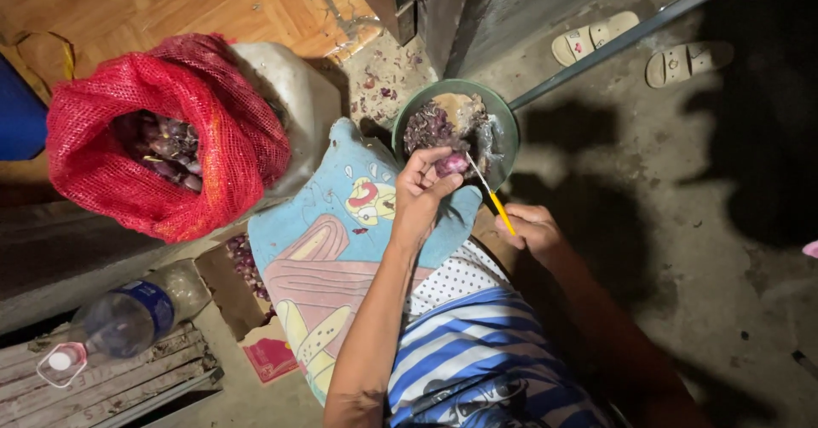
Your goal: Trimming the ends and peeling the outer skins of shallots using scissors.
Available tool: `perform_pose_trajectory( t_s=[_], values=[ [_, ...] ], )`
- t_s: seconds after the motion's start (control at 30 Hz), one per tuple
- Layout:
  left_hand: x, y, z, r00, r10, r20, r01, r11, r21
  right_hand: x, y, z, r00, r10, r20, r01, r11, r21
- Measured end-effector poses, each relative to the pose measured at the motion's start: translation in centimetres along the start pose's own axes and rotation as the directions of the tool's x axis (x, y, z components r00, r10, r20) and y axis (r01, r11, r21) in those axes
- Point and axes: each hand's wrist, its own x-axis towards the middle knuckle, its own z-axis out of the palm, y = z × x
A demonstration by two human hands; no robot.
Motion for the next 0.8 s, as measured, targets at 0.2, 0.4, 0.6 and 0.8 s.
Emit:
perform_pose_trajectory(
  t_s=[0.2,0.4,0.6,0.8],
  values=[
    [-0.2,-0.8,-0.2,1.0,0.028,0.012,-0.028,0.999,-0.031,0.1,-0.7,0.2,0.987,-0.157,0.025,0.158,0.987,-0.022],
    [-0.7,1.6,1.6,0.999,0.053,-0.009,-0.052,0.998,0.042,-0.7,-4.5,1.2,0.949,-0.306,-0.075,0.257,0.89,-0.377],
    [-0.7,0.7,0.5,0.993,0.112,0.04,-0.115,0.99,0.086,-0.4,-3.7,1.3,0.964,-0.263,-0.033,0.24,0.92,-0.311],
    [-0.3,0.4,0.5,0.988,0.145,0.049,-0.146,0.989,0.025,-0.4,1.5,0.6,0.987,-0.151,-0.058,0.137,0.969,-0.204]
  ],
)
